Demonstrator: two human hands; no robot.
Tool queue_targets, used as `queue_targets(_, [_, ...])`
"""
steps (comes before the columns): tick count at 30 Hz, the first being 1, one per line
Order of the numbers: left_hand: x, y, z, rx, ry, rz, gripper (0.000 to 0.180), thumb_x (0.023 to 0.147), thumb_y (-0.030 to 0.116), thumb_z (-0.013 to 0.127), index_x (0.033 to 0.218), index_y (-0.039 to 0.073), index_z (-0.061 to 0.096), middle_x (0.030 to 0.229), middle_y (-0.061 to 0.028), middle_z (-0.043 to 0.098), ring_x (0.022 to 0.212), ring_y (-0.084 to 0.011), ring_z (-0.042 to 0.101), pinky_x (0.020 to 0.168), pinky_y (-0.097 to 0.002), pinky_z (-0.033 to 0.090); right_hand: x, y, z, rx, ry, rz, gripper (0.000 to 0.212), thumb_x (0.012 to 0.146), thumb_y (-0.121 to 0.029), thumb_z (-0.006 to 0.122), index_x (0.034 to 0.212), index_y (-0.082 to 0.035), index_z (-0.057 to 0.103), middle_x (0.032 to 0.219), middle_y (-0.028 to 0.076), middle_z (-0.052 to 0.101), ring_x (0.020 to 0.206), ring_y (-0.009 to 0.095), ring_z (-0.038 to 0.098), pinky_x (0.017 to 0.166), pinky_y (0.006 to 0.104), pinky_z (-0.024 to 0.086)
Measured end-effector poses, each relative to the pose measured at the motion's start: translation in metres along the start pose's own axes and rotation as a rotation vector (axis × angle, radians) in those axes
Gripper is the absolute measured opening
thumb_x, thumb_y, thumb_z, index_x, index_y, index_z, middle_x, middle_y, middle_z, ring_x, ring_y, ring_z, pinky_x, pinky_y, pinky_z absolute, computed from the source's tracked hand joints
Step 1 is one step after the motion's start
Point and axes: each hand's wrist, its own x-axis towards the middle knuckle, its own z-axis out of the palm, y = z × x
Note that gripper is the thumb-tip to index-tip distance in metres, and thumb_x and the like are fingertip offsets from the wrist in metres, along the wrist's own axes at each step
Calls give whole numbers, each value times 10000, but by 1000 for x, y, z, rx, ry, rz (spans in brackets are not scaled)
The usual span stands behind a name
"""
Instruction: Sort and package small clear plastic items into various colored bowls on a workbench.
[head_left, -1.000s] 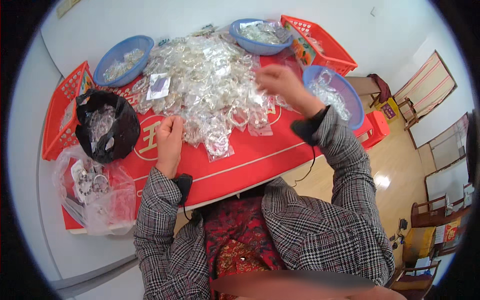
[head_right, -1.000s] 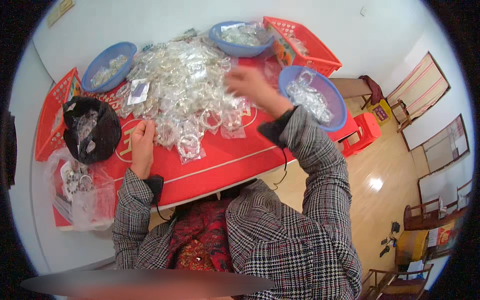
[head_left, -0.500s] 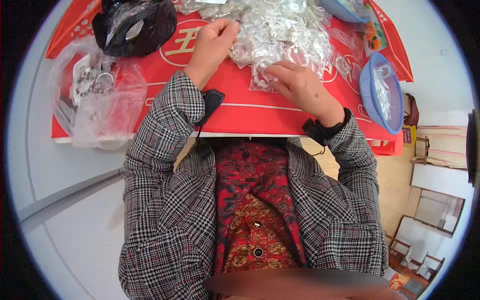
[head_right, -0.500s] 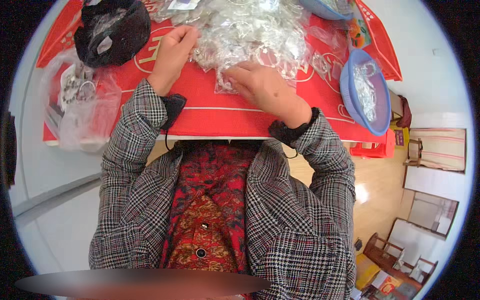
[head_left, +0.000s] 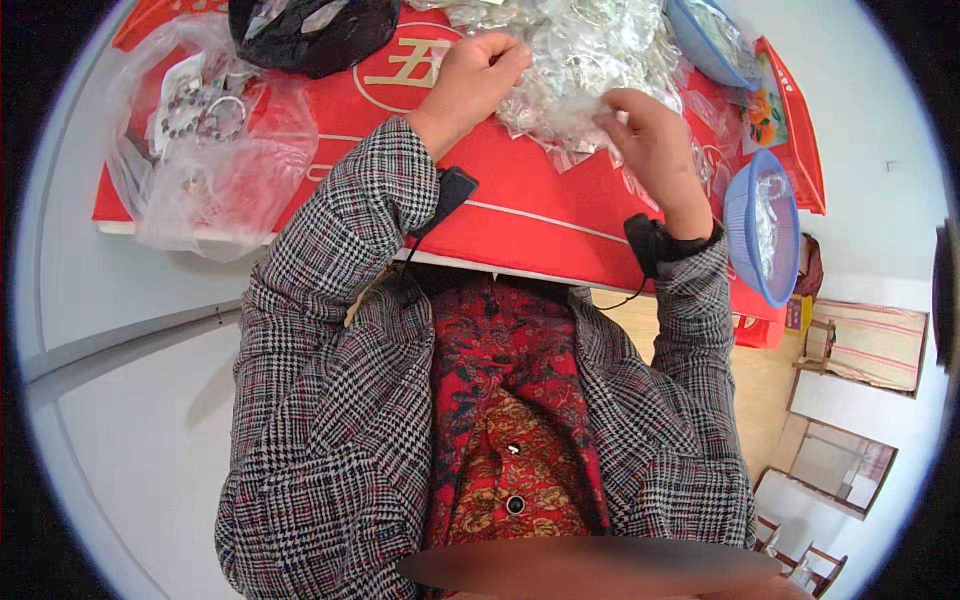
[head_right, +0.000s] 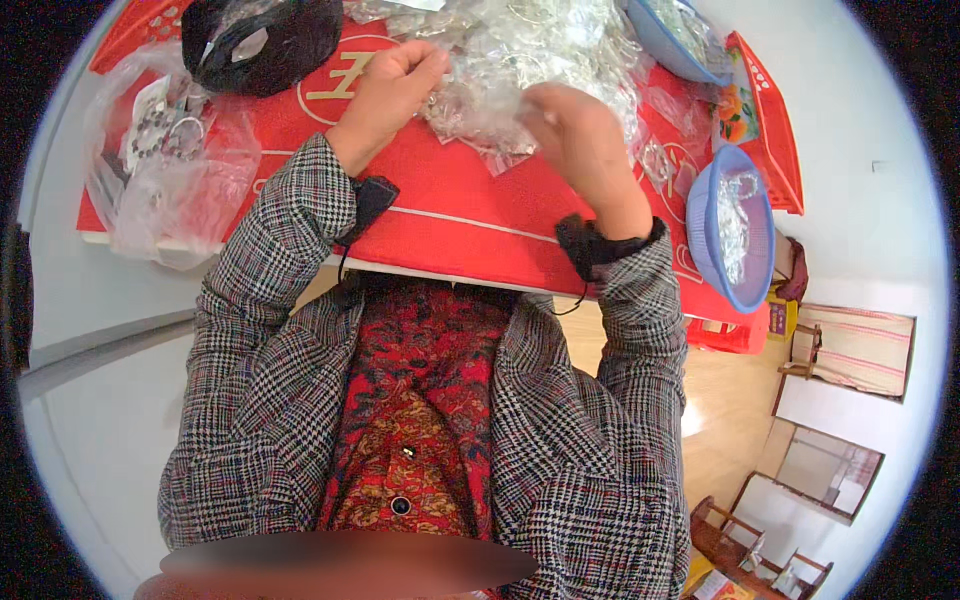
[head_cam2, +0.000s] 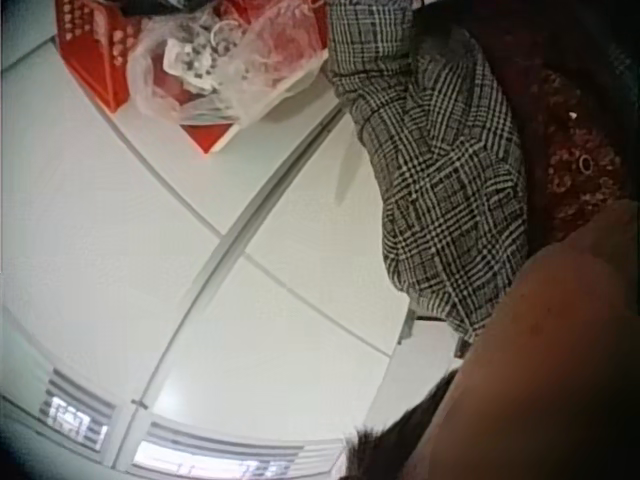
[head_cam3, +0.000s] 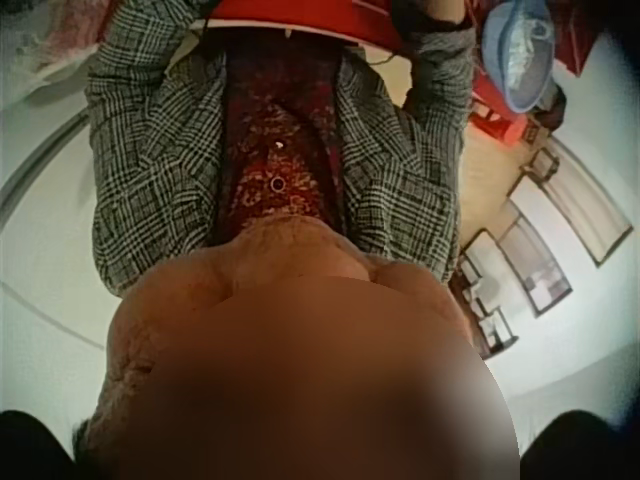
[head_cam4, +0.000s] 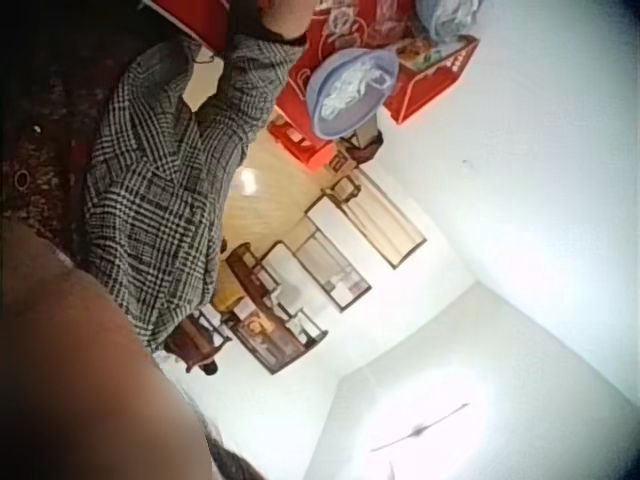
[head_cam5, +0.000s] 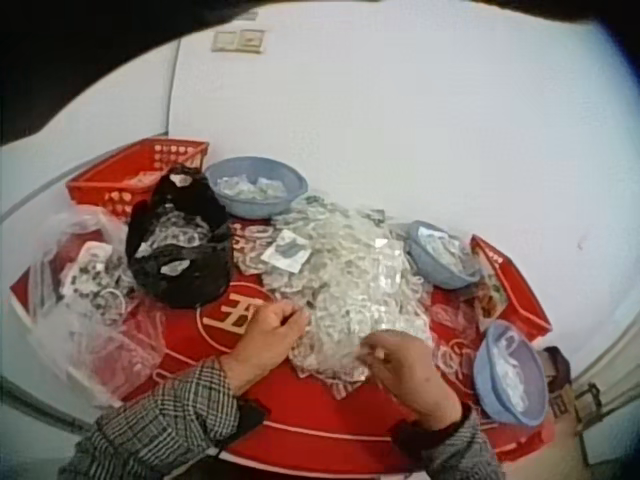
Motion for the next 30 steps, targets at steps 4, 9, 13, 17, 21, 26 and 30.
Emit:
queue_targets(4, [-4, 13, 8, -38, -99, -25, 250, 838, 244, 571, 860, -5, 584, 708, 13, 545, 632, -51, 481, 556, -209, 414, -14, 15, 5, 616, 168, 544, 63, 803, -93, 585, 837, -44, 563, 694, -9, 555, 570, 91, 498, 495, 215, 376])
queue_targets(9, [-8, 22, 13, -182, -349, -73, 240, 822, 228, 607, 884, -1, 573, 733, 10, 544, 661, -51, 490, 591, -195, 425, -27, 18, 41, 1139, 296, 682, 90, 831, -127, 586, 851, -45, 556, 639, -29, 520, 504, 46, 445, 436, 174, 317])
queue_targets(13, [-9, 19, 11, -151, -290, -137, 203, 794, 171, 638, 878, 2, 564, 696, 26, 510, 635, -40, 463, 562, -183, 396, -20, -4, 39, 1156, 263, 659, 98, 841, -134, 572, 871, -43, 552, 642, -29, 518, 499, 46, 434, 437, 174, 317])
queue_targets(17, [-5, 19, 7, 51, -435, -108, 240, 806, 134, 618, 991, -2, 548, 781, 20, 567, 704, -36, 511, 600, -180, 424, -24, -8, 38, 1150, 239, 573, 109, 853, -144, 557, 889, -41, 555, 664, -25, 527, 504, 44, 433, 441, 173, 319])
queue_targets(21, [-10, 15, 11, -24, -433, -118, 236, 800, 126, 622, 975, -8, 539, 791, 12, 576, 702, -35, 513, 589, -185, 421, -25, -7, 42, 1103, 251, 543, 134, 856, -163, 552, 909, -40, 559, 694, -23, 542, 526, 42, 446, 464, 168, 332])
queue_targets(26, [-9, 10, 11, -37, -310, -89, 209, 780, 114, 633, 914, -15, 537, 680, 31, 495, 596, -37, 439, 514, -193, 369, -17, 2, 37, 925, 191, 572, 182, 863, -188, 541, 961, -37, 567, 723, -24, 563, 606, 44, 483, 526, 168, 364])
queue_targets(30, [-3, 0, 7, 43, -204, -104, 246, 793, 107, 619, 985, -13, 523, 753, 10, 558, 642, -45, 492, 559, -186, 406, 21, 49, 5, 627, 334, 432, 285, 849, -259, 559, 1023, -33, 557, 840, 11, 601, 715, 59, 513, 603, 197, 394])
